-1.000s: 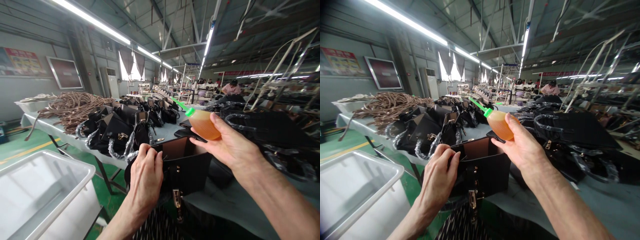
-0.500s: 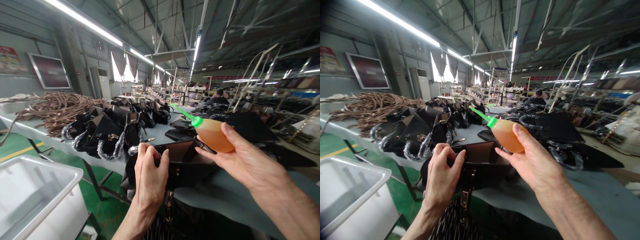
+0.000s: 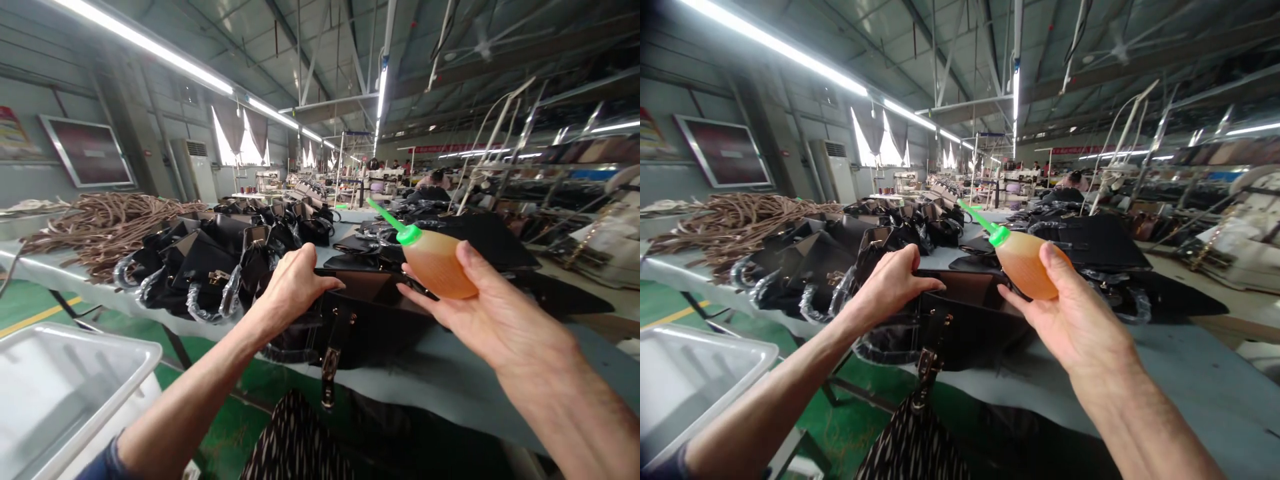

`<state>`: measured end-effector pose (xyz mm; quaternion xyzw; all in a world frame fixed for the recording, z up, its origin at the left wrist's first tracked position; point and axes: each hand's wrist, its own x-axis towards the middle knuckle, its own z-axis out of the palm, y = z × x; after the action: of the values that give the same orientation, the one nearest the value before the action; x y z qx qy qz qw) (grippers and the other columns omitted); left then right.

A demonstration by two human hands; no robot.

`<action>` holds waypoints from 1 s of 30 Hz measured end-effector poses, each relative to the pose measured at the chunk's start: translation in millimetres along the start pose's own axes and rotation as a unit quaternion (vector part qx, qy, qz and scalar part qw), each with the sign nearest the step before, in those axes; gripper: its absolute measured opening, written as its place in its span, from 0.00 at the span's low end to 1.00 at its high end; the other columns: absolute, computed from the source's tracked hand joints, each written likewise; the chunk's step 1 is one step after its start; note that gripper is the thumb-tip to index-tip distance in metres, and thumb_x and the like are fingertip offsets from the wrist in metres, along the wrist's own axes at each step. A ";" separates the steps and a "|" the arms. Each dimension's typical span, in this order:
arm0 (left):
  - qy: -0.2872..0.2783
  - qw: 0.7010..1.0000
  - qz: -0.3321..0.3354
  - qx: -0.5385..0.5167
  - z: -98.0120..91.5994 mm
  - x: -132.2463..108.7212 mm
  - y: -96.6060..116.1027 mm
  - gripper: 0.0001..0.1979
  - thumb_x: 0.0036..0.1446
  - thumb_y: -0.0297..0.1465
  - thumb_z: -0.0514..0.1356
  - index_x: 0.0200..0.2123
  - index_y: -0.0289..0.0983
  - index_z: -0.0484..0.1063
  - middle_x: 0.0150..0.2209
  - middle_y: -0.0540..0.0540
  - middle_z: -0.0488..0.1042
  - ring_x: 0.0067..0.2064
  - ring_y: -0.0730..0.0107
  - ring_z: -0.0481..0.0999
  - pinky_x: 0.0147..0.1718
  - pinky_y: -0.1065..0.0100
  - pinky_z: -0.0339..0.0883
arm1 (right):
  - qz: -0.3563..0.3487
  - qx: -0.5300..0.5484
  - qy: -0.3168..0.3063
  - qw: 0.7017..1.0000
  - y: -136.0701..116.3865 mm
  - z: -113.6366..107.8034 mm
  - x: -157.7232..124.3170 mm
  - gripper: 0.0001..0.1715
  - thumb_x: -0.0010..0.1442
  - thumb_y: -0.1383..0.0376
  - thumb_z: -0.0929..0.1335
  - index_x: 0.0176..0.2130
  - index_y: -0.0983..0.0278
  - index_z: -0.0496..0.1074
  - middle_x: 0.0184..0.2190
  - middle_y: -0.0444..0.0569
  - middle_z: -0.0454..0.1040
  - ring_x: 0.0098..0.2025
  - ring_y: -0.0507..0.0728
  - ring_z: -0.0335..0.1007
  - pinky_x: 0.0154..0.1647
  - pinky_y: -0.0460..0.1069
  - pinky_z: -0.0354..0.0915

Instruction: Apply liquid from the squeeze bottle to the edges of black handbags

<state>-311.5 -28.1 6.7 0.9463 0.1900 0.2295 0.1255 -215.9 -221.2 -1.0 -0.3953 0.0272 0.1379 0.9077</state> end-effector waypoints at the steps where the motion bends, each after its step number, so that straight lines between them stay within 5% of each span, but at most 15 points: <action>1: -0.008 0.999 0.017 0.034 -0.6 4.9 0.7 0.23 0.43 0.50 0.64 0.28 0.38 0.63 0.24 0.52 0.66 0.28 0.68 0.66 0.24 0.69 0.52 | -0.002 0.000 -0.001 1.000 -0.4 0.0 0.4 0.07 0.57 0.64 0.70 0.39 0.59 0.73 0.51 0.51 0.72 0.52 0.66 0.67 0.44 0.72 0.65; 7: -0.079 0.979 0.083 0.168 -3.4 32.8 13.9 0.29 0.46 0.57 0.59 0.31 0.34 0.72 0.32 0.38 0.75 0.37 0.52 0.75 0.30 0.63 0.64 | -0.008 0.001 0.000 1.000 -1.6 -4.1 1.2 0.07 0.57 0.65 0.70 0.38 0.60 0.73 0.51 0.52 0.71 0.52 0.65 0.66 0.44 0.72 0.65; 16: -0.095 0.962 0.094 0.240 -3.6 39.6 28.6 0.15 0.51 0.39 0.61 0.34 0.31 0.76 0.35 0.34 0.77 0.41 0.46 0.77 0.33 0.60 0.69 | -0.011 0.006 -0.024 1.000 1.3 -7.5 3.9 0.07 0.54 0.64 0.72 0.36 0.60 0.73 0.43 0.50 0.74 0.48 0.64 0.69 0.42 0.70 0.67; 22: -0.096 0.971 0.085 0.203 2.0 36.8 16.2 0.09 0.48 0.32 0.58 0.33 0.34 0.72 0.36 0.39 0.76 0.38 0.54 0.77 0.30 0.65 0.66 | -0.010 0.019 -0.027 0.999 2.2 -6.2 2.9 0.07 0.52 0.65 0.73 0.34 0.60 0.73 0.42 0.50 0.74 0.47 0.64 0.69 0.40 0.69 0.68; 30: 0.034 0.999 0.001 -0.032 19.4 27.2 14.0 0.16 0.42 0.29 0.59 0.38 0.36 0.64 0.35 0.45 0.71 0.35 0.67 0.71 0.31 0.70 0.62 | -0.009 0.028 0.005 1.000 -4.3 -18.8 7.4 0.06 0.53 0.65 0.72 0.34 0.60 0.73 0.47 0.49 0.72 0.51 0.65 0.66 0.43 0.71 0.65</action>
<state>-275.6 -32.2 5.0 0.9335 0.1862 0.2679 0.1490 -206.5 -236.0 -12.0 -0.3704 0.0319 0.1269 0.9196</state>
